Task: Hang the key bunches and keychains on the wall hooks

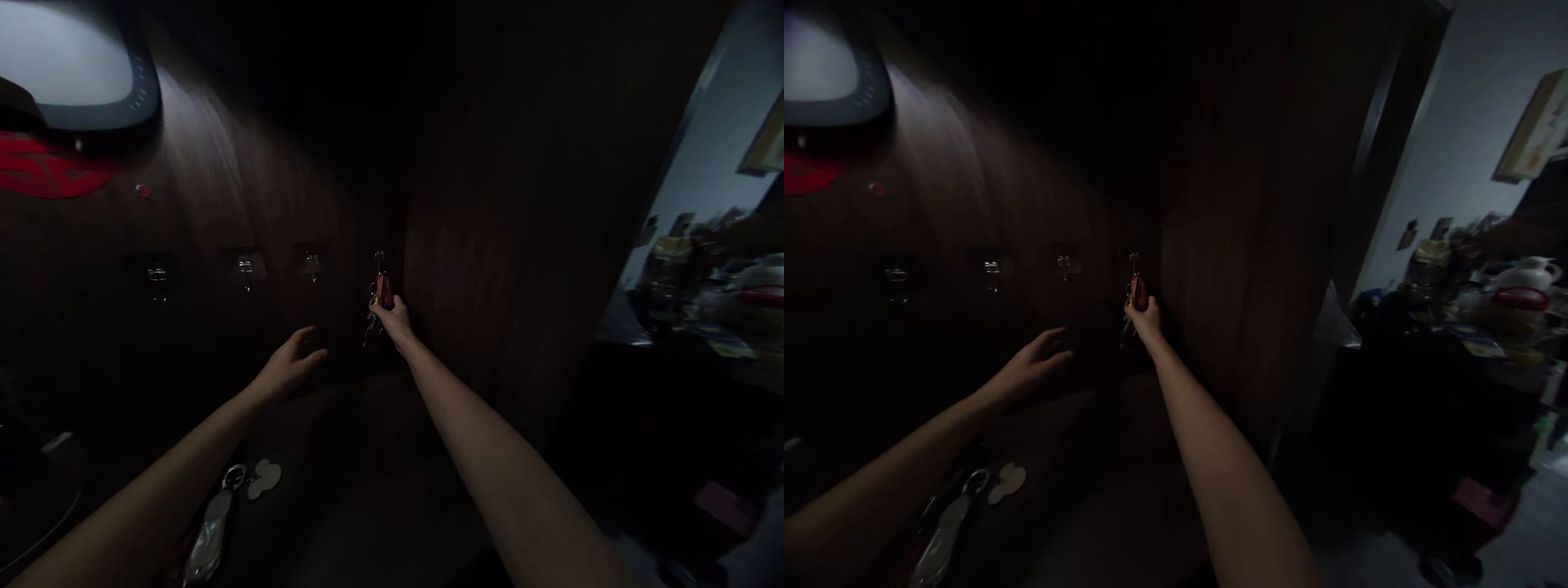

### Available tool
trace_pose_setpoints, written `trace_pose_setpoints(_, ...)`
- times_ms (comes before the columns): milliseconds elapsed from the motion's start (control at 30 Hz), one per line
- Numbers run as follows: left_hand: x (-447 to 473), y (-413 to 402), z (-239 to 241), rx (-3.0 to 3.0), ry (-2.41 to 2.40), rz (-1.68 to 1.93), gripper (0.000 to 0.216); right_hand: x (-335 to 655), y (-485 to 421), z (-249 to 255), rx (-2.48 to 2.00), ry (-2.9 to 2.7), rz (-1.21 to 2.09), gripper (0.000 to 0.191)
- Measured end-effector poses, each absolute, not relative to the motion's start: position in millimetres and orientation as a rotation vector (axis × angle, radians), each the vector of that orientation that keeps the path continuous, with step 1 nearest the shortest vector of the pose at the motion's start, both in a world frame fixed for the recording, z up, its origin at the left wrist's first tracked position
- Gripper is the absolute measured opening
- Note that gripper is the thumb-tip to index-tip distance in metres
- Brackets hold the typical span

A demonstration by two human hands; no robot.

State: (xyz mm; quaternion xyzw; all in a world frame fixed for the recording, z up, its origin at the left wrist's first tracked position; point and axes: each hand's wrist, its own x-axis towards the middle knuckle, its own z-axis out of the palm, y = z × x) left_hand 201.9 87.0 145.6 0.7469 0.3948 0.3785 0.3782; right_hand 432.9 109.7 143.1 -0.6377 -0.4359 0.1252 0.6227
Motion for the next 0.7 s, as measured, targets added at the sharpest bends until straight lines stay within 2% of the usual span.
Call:
trace_pose_setpoints(167,297,99,176,1.577,0.838,1.126,0.058,432,87,148,-1.472,-1.101,0.225,0.024)
trace_pose_setpoints(267,337,109,181,1.453,0.738,1.097,0.041,435,75,151,-1.510,-1.252,0.114,0.026)
trace_pose_setpoints(367,360,120,179,1.410,0.700,1.084,0.029,442,63,161,-1.584,-1.436,0.042,0.031)
trace_pose_setpoints(500,369,134,172,1.337,0.697,1.128,0.028,452,56,186,-1.622,-1.378,-0.088,0.033)
trace_pose_setpoints(700,368,143,173,1.311,0.716,1.121,0.025,458,70,225,-1.767,-1.546,-0.275,0.057)
